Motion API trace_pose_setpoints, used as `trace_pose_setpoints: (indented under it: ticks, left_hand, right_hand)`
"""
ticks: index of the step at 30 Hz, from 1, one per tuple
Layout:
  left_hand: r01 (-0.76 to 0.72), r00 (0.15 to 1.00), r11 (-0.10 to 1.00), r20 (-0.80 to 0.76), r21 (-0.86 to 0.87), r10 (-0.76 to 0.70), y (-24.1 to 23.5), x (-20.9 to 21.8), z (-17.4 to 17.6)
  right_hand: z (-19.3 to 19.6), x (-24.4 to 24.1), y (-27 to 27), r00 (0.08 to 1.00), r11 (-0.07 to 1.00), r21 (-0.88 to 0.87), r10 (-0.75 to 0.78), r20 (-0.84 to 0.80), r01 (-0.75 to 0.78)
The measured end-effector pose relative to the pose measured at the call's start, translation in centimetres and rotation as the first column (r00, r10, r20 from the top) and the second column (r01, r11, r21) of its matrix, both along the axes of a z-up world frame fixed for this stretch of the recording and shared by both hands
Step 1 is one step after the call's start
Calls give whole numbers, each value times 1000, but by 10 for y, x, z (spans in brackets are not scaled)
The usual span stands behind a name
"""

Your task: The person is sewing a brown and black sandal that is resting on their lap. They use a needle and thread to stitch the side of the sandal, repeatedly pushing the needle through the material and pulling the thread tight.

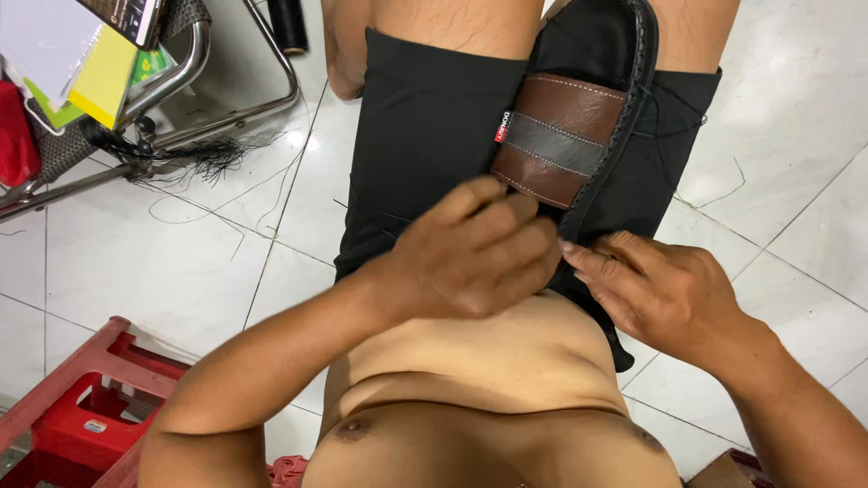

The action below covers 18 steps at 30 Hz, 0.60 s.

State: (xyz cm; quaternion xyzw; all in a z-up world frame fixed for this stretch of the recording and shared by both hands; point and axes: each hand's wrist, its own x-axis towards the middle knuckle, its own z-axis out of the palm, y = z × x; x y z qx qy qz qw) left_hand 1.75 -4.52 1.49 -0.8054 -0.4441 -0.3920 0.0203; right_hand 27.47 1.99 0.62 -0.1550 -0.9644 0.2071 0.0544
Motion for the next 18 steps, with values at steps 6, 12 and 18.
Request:
trace_pose_setpoints:
  ticks: [6, 12, 18]
  left_hand:
    - [-5, 1000, 980, -10, -201, 3, -26, 20, -16]
    - [-32, 994, 969, -108, -244, 6, -28, 19, -11]
    - [30, 999, 900, 50, -435, -9, -31, 23, -13]
  right_hand:
    - [9, -4, 4, 995, 999, -44, 10, 100, -6]
    - [4, 1, 2, 997, 1000, -14, -5, 72, 6]
    - [2, 4, 0, 999, 998, -55, -21, 38, 24]
